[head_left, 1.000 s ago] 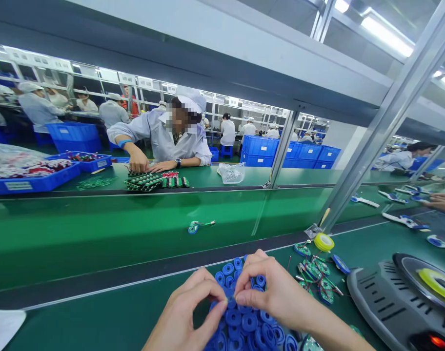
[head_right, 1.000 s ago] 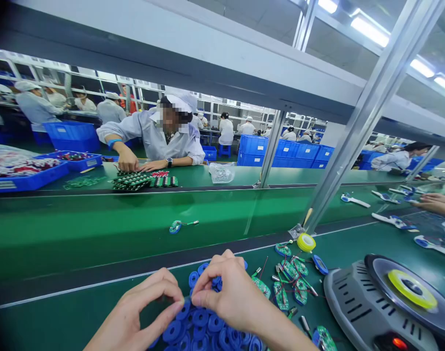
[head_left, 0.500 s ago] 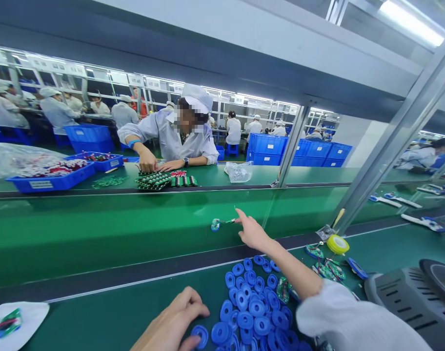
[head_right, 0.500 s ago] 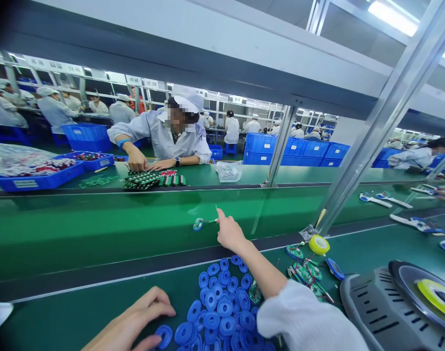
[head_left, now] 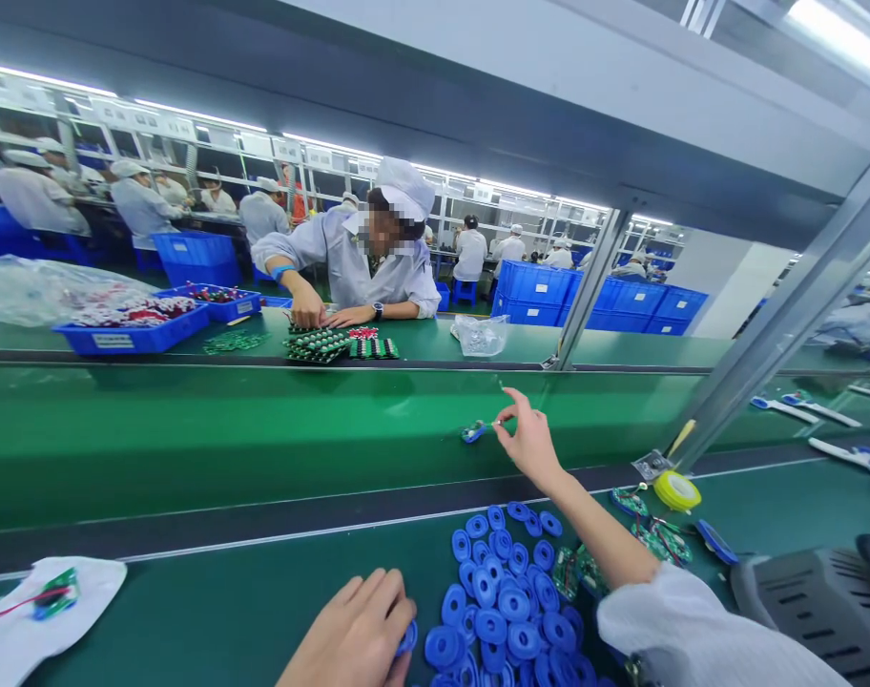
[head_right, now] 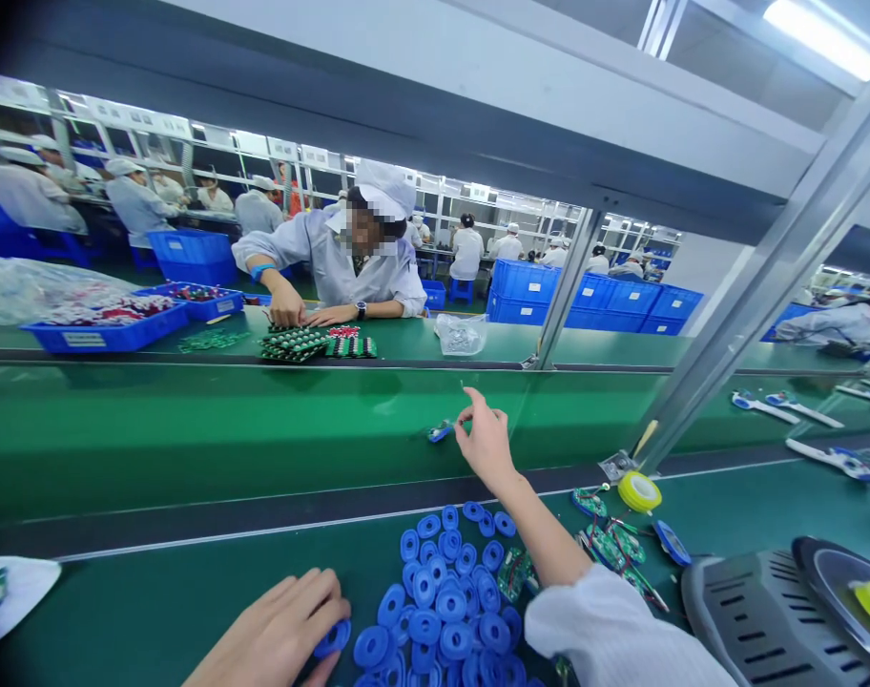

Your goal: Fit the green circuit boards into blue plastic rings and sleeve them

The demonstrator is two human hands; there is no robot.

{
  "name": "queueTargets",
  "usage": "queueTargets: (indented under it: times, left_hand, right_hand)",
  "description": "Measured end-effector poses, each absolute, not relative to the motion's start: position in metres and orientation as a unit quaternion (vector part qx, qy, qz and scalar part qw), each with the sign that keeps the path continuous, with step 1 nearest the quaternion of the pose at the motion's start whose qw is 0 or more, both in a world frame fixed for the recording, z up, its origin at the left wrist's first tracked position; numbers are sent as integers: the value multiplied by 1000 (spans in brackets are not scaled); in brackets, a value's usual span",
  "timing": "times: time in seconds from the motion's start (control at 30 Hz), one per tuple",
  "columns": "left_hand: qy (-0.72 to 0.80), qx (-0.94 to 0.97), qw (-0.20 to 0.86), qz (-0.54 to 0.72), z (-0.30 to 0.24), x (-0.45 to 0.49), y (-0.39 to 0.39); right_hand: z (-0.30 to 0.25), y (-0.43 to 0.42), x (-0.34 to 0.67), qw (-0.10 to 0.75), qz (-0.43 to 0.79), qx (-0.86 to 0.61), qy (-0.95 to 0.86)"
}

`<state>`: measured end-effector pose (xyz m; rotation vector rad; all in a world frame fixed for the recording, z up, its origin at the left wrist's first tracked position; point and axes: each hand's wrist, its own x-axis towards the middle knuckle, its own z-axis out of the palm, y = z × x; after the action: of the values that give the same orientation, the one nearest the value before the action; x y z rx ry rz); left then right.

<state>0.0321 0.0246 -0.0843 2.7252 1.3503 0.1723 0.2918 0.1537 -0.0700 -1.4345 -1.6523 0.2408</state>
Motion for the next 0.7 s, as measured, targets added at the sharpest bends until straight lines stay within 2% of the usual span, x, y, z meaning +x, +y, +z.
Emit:
queueTargets:
  times: [0.07,0.17,0.23,0.33,0.43,0.5,0.7]
  left_hand:
    - [437,893,59,93,-84,33,27]
    - [419,870,174,190,-69,33,33]
    - [402,842,256,253,-53,34,37]
    - [384,809,319,312,-33,38,39]
    - [386,786,329,353,-27,43,38]
    - [411,760,340,371,-28,45,36]
    - [468,617,496,391,-27,47,30]
  right_hand:
    - [-56,139,296,532,126,-553,-629]
    - [-33,114,297,627,189,-511,-557]
    - [-19,94,293,652,242,-491,-524]
    - [-3,61,277,650,407,-442,-465]
    - [-2,33,253,614,553,-384,-412]
    - [-10,21,237,593,575,-382,-415]
    - [-35,8,208,554,536,-442,-458]
